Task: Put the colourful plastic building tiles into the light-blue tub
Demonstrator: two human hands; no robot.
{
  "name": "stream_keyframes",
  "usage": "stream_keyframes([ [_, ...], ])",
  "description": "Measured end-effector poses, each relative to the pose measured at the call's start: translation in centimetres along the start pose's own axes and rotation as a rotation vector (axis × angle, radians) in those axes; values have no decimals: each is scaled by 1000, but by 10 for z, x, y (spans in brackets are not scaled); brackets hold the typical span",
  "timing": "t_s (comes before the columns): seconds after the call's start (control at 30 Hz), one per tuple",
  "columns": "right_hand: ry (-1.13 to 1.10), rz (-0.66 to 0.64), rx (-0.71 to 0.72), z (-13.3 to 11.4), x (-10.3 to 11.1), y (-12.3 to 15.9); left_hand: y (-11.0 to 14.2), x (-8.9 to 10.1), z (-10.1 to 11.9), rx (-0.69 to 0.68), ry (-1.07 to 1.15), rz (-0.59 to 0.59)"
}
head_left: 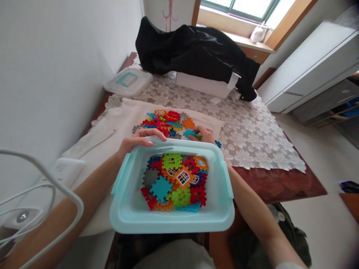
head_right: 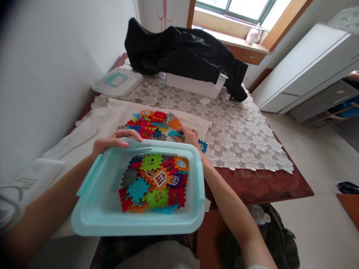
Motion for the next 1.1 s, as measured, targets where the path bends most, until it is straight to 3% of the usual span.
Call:
stream_keyframes([
  [0.07,-290,95,-24,-4,8,0,0,-1,0,15,1,14],
  [0.13,-615,112,-46,-16,20,3,1,-2,0,18,5,20],
  [0.23,-854,-105,-81,-39,37,15,3,-4,-1,2,25,17],
  [0.33,-804,-220,19,-46,41,24,2,-4,-4,-13,49,-4],
  [0.4,-761,-89,74,-35,38,22,0,-4,-8,-22,53,-15],
  [0.47,-573,56,73,-17,31,15,-1,-2,-11,-34,62,-36],
  [0.57,-227,102,92,8,17,6,2,-1,-11,-17,88,-47],
  [0.83,303,-196,28,35,-24,-1,12,6,-6,66,26,13],
  [0.97,196,-137,21,36,-31,-3,9,15,-13,92,-35,37],
  [1.1,-160,22,93,33,-29,-4,6,28,-30,74,-93,85],
])
Point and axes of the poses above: each hand's wrist, its own y-axis away from the middle knuckle, its own x-axis out of the back of the hand, z = x × y, the point moved 1 cm from there along -y, towards the middle knuckle, and after that the axes turned 5 degrees about -y, right-handed, at the moved point
